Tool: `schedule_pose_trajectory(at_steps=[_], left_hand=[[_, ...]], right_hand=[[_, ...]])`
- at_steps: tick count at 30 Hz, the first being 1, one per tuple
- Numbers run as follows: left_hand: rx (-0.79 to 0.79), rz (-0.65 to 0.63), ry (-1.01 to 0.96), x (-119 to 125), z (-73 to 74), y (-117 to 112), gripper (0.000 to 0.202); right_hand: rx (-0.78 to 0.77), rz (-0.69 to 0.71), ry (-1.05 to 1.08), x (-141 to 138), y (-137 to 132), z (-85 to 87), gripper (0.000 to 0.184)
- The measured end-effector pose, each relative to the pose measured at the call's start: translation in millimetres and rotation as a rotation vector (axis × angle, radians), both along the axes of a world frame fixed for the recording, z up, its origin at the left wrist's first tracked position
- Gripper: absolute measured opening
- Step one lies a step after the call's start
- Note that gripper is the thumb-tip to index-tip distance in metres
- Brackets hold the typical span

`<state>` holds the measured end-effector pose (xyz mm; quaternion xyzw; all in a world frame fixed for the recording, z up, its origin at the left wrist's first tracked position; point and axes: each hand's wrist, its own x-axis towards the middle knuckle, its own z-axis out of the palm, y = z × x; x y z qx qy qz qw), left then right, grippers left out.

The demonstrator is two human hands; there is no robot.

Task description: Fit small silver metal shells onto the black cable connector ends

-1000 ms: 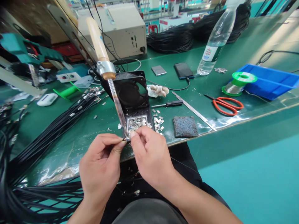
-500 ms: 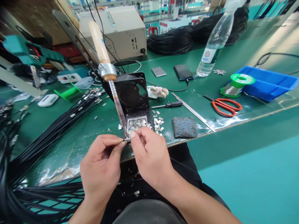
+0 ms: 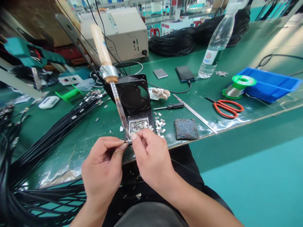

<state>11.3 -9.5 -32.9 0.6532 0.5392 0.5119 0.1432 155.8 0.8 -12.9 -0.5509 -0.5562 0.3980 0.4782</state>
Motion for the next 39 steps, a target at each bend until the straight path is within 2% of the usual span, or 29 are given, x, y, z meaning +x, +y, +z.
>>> schedule_pose_trajectory(at_steps=[39], left_hand=[[0.020, 0.023, 0.025, 1.5, -0.3, 0.5, 0.016]], right_hand=[[-0.018, -0.014, 0.005, -2.1, 0.6, 2.6, 0.029]])
